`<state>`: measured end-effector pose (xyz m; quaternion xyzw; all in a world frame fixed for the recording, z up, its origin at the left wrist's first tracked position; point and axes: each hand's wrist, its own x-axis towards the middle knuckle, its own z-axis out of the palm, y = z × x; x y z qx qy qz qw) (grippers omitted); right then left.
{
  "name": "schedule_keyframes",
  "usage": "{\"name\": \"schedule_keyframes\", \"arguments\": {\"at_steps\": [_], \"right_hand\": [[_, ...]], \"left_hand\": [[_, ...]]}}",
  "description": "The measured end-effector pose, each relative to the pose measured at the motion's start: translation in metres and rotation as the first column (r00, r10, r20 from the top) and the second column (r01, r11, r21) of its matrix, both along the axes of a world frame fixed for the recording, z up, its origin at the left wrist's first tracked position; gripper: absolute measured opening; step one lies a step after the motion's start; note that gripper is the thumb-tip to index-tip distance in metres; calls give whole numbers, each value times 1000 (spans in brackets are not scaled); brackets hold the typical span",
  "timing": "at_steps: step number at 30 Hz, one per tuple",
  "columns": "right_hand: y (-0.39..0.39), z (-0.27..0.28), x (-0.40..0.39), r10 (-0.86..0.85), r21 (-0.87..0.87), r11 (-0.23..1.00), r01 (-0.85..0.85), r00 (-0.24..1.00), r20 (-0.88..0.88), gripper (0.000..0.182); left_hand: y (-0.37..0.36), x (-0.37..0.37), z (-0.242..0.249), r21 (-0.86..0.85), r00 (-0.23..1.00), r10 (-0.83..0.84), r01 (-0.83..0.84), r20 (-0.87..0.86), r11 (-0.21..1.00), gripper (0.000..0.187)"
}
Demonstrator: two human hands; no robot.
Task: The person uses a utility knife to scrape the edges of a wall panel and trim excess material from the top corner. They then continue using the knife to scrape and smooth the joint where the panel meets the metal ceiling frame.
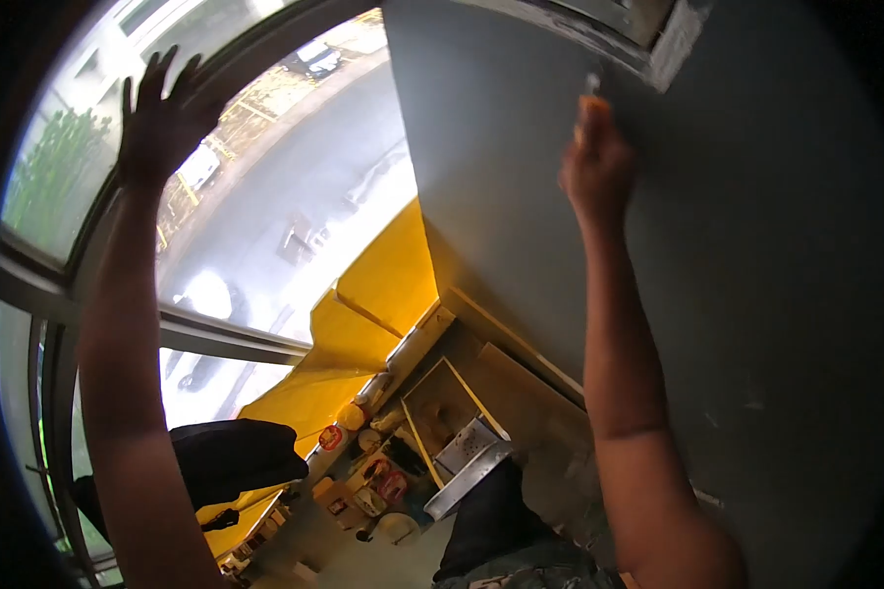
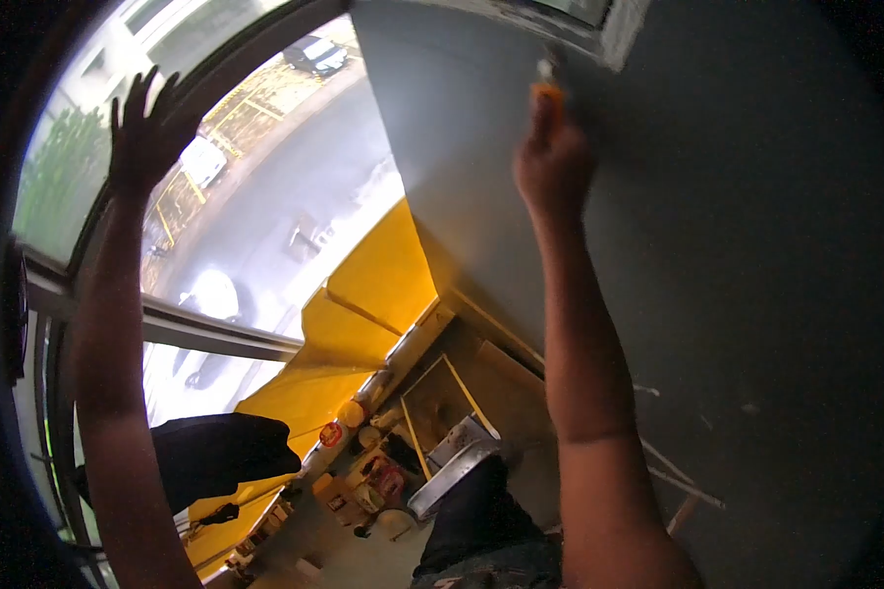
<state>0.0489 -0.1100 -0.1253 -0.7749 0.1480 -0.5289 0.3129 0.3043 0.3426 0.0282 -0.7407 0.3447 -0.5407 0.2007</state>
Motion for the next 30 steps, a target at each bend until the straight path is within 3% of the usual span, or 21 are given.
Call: {"name": "schedule_keyframes", "arguments": {"at_steps": [3,10,13,14,16,17,19,20,22,23,24,26,28,29,30], "right_hand": [[-1,-11,-17,41,26,999,-38,994,-99,50],[10,18,10,51,-83,995,-62,990,-130,51],[17,25,16,213,171,965,-199,975,-69,54],[17,28,14,215,165,966,-201,974,-73,54],[27,38,2,311,331,917,-221,917,-249,48],[34,38,-6,318,321,919,-228,912,-261,48],[44,40,-31,282,183,959,-218,815,-507,41],[44,46,-44,266,150,964,-219,806,-530,41],[43,62,-66,417,264,907,-327,619,-665,42],[40,76,-75,345,182,930,-319,589,-731,42],[33,92,-82,326,162,934,-317,576,-749,42],[11,124,-95,74,-154,925,-347,562,-823,42],[-22,148,-93,111,-405,777,-481,739,-665,43],[-17,165,-91,103,-411,771,-486,732,-673,43],[-5,194,-90,-7,-456,778,-432,719,-695,42]], "left_hand": [[-4,-9,2,-20,999,32,-32,-5,999,76],[-8,-14,3,-28,997,74,-75,-19,997,74],[-8,-14,2,-24,998,66,-65,13,998,73],[-7,-13,2,-31,998,69,-68,10,997,73],[-5,-11,1,-35,999,29,-28,18,999,72],[-2,-10,0,-49,999,40,-40,9,998,72],[0,-1,-4,-55,998,-33,36,60,998,72],[2,6,-6,-75,997,-74,74,3,994,74],[2,13,-2,-69,977,-214,215,20,974,74],[3,11,-4,-42,977,-215,215,14,976,70],[-19,-43,-3,-141,987,60,-81,-146,987,79],[-17,-39,-2,-108,997,69,-72,-34,992,76],[-15,-39,0,-122,996,48,-56,-70,991,75],[-14,-40,0,-122,995,31,-42,-91,992,74],[-18,-46,1,-135,994,31,-44,-102,990,74]]}}
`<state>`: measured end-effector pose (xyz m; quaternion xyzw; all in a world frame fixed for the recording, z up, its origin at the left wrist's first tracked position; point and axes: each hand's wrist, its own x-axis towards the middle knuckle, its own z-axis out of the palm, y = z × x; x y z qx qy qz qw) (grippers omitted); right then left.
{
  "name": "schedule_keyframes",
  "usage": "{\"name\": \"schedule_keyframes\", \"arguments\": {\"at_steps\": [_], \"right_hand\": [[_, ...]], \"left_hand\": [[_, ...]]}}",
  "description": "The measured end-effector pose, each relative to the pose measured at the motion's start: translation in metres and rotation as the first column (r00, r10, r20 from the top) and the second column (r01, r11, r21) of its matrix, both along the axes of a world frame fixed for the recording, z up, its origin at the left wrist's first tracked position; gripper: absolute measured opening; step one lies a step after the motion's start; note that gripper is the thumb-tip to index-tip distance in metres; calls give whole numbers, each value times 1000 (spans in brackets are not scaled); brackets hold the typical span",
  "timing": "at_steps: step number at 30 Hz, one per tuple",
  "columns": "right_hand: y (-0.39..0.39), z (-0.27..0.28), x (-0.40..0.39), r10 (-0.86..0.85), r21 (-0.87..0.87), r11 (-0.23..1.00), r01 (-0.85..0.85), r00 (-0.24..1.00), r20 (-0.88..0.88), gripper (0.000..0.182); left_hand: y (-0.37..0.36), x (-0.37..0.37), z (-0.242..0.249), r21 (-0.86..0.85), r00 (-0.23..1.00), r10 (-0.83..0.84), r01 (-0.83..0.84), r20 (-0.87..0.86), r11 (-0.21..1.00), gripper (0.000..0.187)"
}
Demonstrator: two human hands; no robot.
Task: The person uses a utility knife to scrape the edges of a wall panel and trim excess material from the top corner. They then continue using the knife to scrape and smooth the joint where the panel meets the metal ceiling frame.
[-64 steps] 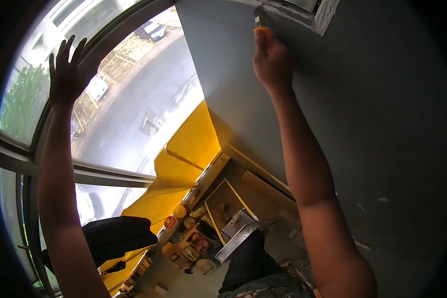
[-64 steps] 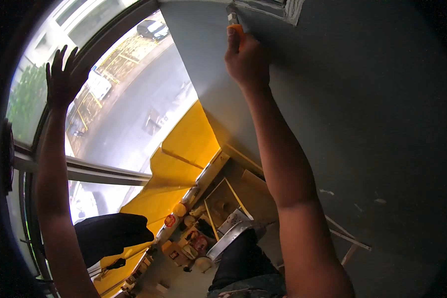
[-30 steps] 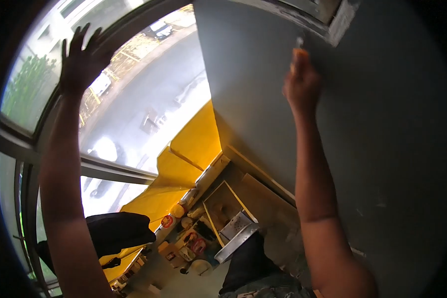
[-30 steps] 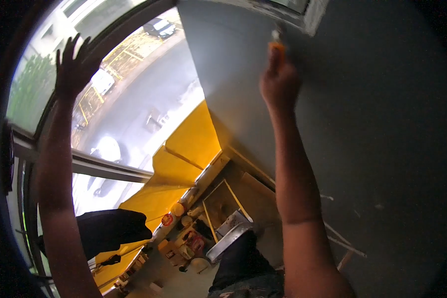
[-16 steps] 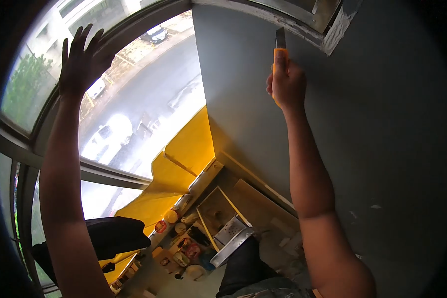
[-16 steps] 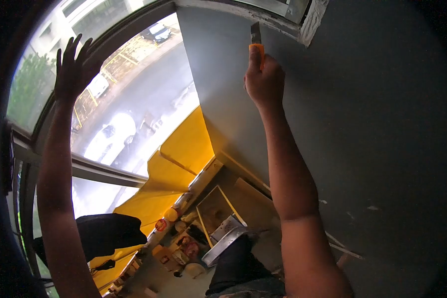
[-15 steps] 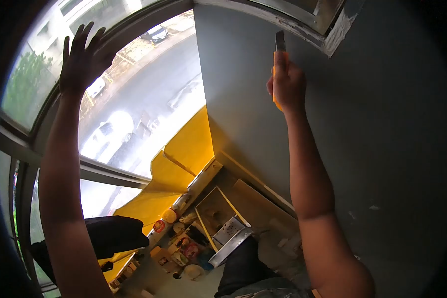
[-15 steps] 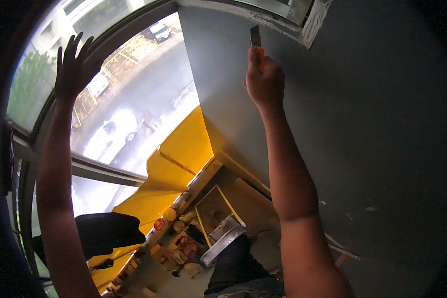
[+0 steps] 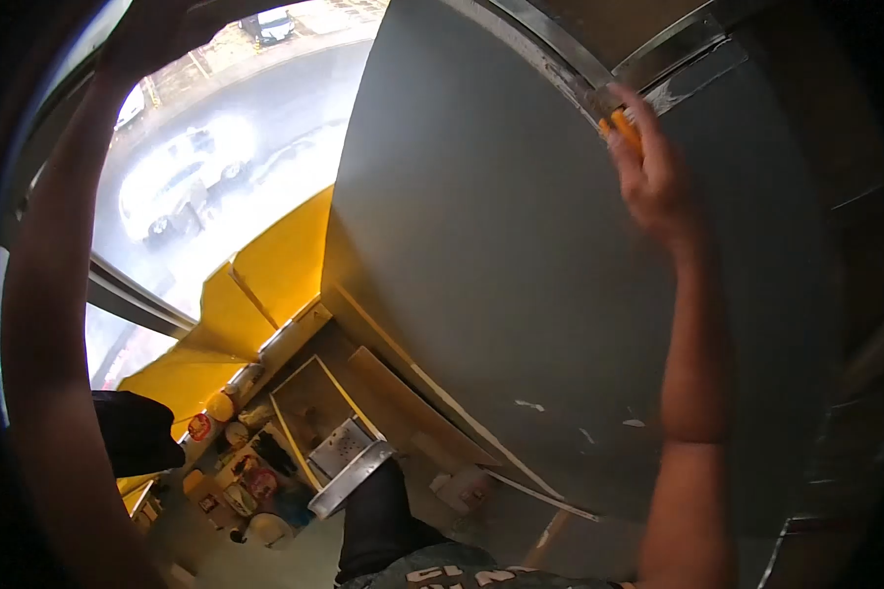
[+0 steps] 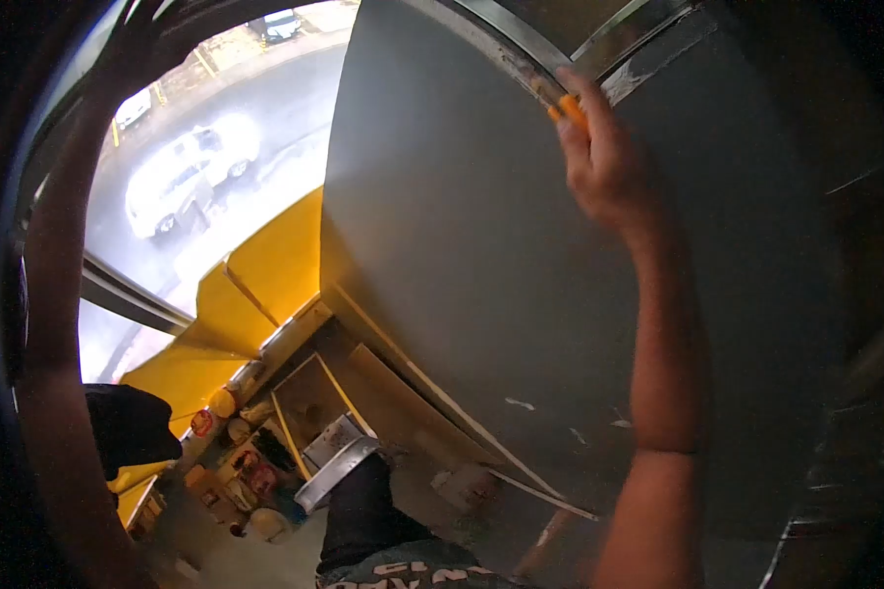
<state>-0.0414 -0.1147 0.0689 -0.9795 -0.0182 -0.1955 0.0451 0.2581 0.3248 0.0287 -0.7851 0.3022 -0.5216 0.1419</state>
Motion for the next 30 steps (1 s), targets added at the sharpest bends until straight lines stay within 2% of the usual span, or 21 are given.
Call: {"name": "schedule_keyframes", "arguments": {"at_steps": [1,2,4,5,6,7,8,10,14,15,17,19,25,30], "right_hand": [[8,21,1,-86,-76,994,84,996,-20,41],[8,32,8,-86,-93,992,83,996,-27,41],[7,46,27,-247,-440,882,170,961,-124,44],[8,49,35,-245,-447,879,166,961,-126,44],[13,48,43,-305,-542,817,197,945,-116,43],[15,49,50,-365,-631,742,225,926,-98,43],[11,50,58,-364,-636,738,223,926,-98,43],[9,50,66,-268,-779,609,150,963,-24,43],[18,58,70,-284,-783,614,100,954,-100,44],[19,57,72,-279,-798,594,104,957,-83,44],[22,58,76,-273,-814,572,105,960,-67,43],[28,62,79,-337,-821,561,110,935,-106,42],[22,61,75,-337,-834,544,89,934,-120,40],[18,61,59,-341,-838,542,70,929,-143,38]], "left_hand": [[-7,-6,1,-19,999,38,-39,-32,999,73],[-10,-10,1,-38,995,77,-80,-63,996,72],[0,1,4,-16,998,53,-53,-38,998,73],[1,2,6,-31,995,50,-52,-88,998,74],[2,2,6,-44,990,44,-50,-137,998,74],[3,4,4,-36,992,52,-57,-115,998,73],[5,7,3,-42,992,53,-58,-118,997,73],[5,8,3,-23,998,23,-24,-63,999,72],[2,0,5,-59,988,59,-67,-141,996,71],[1,1,2,-48,995,73,-76,-74,996,71],[2,1,1,-43,993,88,-92,-84,995,71],[3,1,2,-31,991,102,-105,-89,994,72],[4,6,4,6,988,132,-131,-82,991,74],[0,-5,6,1,976,162,-164,-146,987,74]]}}
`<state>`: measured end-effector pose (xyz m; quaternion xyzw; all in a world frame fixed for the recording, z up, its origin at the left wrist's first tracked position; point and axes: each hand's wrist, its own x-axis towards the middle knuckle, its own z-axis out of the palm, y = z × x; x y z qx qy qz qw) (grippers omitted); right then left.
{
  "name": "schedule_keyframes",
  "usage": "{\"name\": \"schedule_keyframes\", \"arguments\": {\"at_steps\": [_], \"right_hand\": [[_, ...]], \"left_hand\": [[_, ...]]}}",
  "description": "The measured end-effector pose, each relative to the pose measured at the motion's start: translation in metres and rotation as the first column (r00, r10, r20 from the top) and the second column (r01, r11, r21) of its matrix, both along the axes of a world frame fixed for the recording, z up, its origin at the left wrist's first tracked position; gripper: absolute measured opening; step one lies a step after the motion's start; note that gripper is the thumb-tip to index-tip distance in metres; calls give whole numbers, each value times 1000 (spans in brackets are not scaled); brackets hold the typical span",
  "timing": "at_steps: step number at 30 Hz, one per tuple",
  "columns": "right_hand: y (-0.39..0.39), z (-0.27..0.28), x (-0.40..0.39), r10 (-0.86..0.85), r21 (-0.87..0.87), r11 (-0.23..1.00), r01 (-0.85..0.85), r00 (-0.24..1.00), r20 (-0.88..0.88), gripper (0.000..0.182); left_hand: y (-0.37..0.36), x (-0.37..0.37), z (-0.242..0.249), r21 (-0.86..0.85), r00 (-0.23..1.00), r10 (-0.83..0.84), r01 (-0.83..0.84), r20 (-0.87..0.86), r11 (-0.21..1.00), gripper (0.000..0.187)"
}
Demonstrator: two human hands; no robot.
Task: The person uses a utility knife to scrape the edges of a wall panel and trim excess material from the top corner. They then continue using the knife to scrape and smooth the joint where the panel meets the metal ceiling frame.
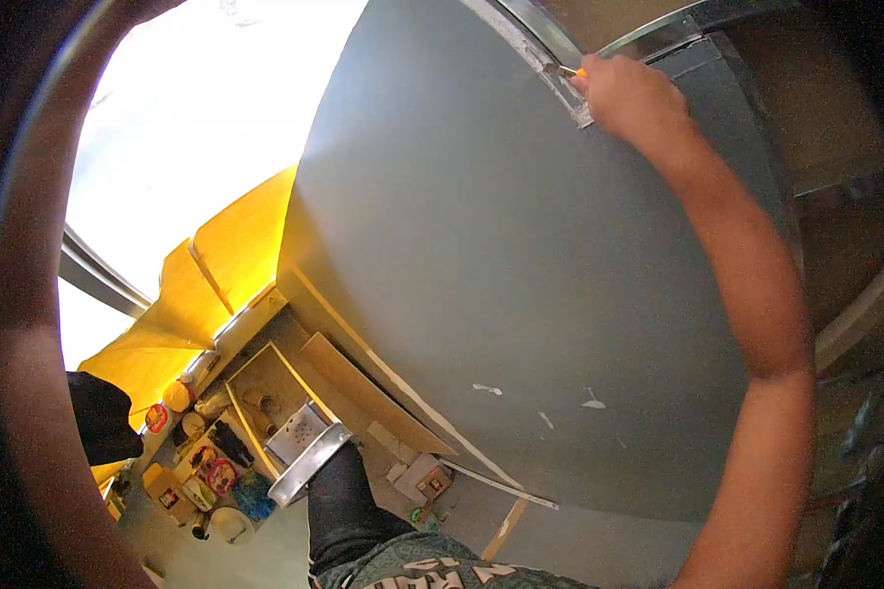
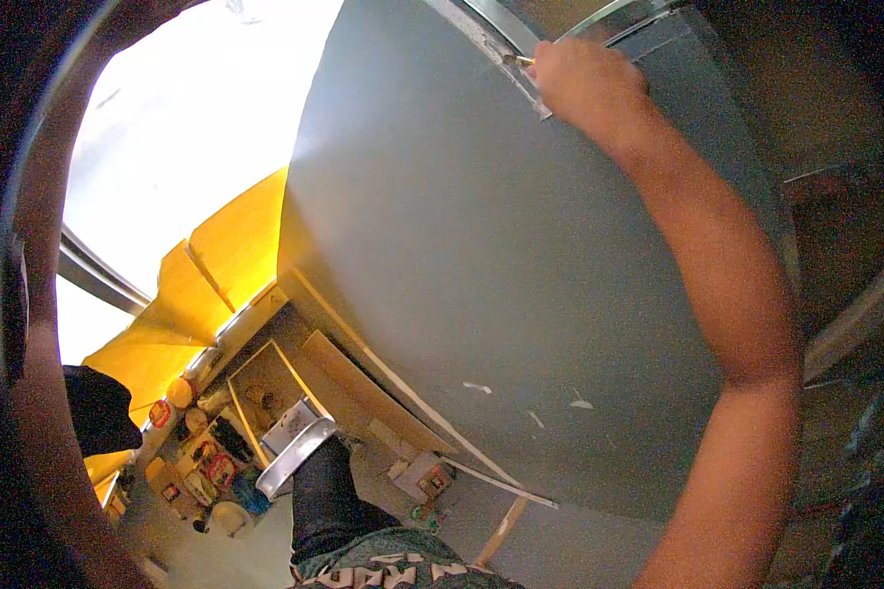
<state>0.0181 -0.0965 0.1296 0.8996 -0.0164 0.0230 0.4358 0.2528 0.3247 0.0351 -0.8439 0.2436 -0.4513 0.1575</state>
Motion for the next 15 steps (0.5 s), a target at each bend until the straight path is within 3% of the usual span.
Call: {"name": "schedule_keyframes", "arguments": {"at_steps": [5,7,10,15], "right_hand": [[-6,-3,-10,53,-24,998,-52,998,38,36],[-5,-1,-17,-57,-24,998,58,998,27,36],[7,4,-21,-76,-29,997,76,997,22,35],[22,10,-6,17,-60,998,-16,1000,9,36]], "left_hand": [[2,0,0,17,999,-19,18,39,1000,75],[0,-1,-4,33,999,15,-16,36,999,75],[6,7,-2,-18,997,-53,55,57,998,74],[6,18,-4,2,992,-67,67,111,998,72]]}}
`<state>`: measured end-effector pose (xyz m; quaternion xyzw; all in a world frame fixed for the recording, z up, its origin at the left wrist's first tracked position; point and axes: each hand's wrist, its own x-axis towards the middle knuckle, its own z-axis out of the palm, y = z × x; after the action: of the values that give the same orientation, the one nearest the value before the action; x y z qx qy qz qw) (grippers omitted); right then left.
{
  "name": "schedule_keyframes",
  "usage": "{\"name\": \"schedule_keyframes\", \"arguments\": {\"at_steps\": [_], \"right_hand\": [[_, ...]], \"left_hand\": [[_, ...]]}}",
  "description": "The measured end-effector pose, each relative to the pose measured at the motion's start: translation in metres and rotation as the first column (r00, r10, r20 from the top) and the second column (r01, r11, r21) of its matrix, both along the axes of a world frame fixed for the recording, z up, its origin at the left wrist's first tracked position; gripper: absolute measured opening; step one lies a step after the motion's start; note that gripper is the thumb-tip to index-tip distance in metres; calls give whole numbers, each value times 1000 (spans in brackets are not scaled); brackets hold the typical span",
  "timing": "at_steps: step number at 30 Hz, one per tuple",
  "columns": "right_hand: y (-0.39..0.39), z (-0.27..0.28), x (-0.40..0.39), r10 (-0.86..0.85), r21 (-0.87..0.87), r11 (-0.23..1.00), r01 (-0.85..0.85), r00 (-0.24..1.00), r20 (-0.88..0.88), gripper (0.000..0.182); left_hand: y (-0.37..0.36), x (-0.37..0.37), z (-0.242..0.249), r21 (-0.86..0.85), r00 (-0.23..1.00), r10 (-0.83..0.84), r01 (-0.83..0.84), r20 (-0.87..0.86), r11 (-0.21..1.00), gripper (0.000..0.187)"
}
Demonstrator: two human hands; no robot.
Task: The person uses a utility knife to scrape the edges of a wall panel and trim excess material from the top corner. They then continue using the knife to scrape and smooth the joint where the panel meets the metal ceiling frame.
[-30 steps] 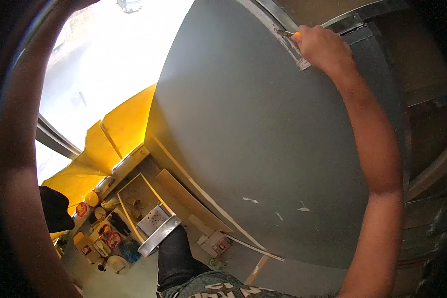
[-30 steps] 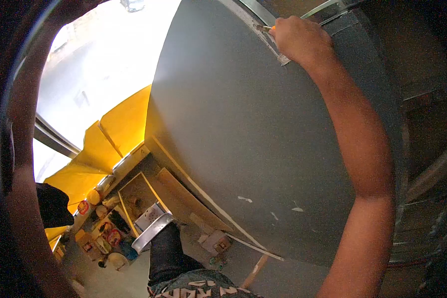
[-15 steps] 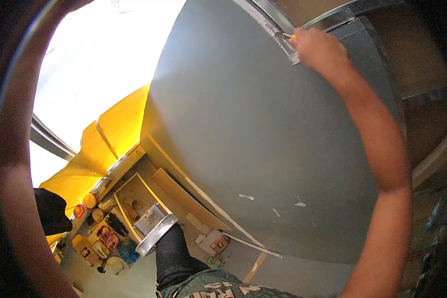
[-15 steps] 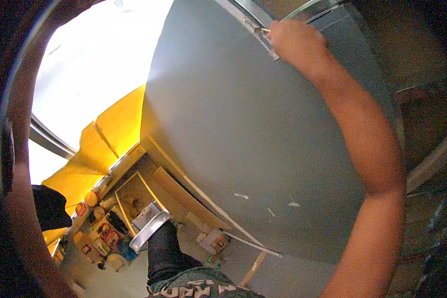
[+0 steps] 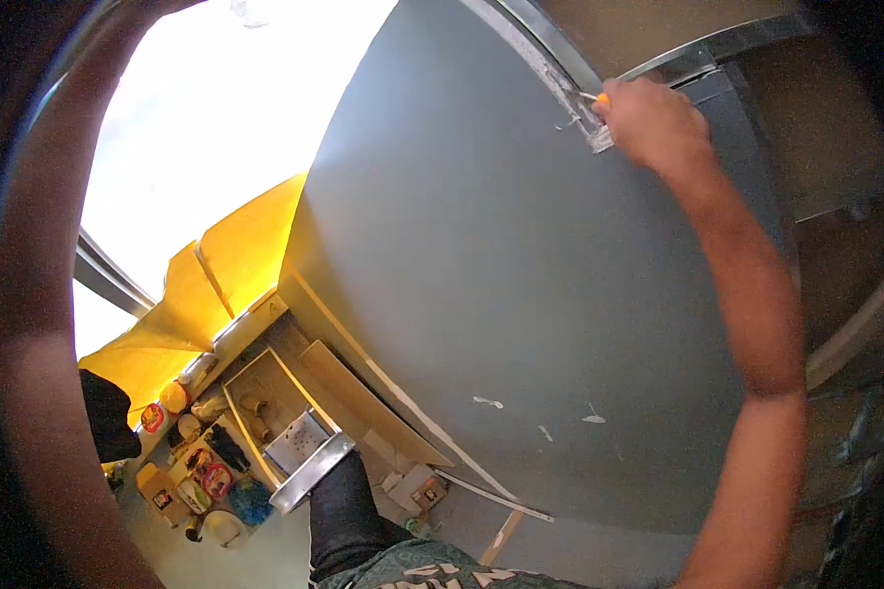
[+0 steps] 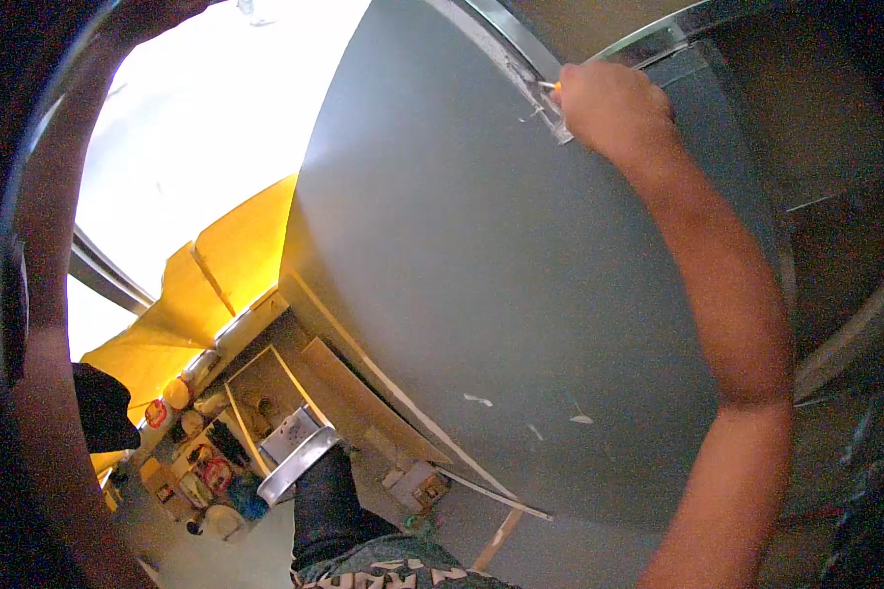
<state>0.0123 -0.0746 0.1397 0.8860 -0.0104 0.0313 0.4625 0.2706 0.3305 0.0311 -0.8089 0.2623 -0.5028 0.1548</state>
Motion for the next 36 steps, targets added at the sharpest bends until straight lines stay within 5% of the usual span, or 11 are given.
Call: {"name": "schedule_keyframes", "arguments": {"at_steps": [8,10,13,22,36], "right_hand": [[-6,-9,17,-53,47,997,53,999,-9,37],[-11,-16,14,98,10,995,-100,991,96,38],[-23,-14,8,110,5,994,-110,993,54,38],[-22,-14,-28,-153,43,988,151,988,36,37],[-6,-3,13,43,34,998,-45,998,56,35]], "left_hand": [[-5,-11,2,-46,998,-1,-2,-58,999,72],[-4,-10,0,-25,999,25,-26,-36,999,72],[0,-6,1,-7,997,13,-14,-71,1000,72],[-4,-17,5,5,994,53,-53,-100,999,73],[-2,-10,1,-50,999,-17,15,-39,999,72]]}}
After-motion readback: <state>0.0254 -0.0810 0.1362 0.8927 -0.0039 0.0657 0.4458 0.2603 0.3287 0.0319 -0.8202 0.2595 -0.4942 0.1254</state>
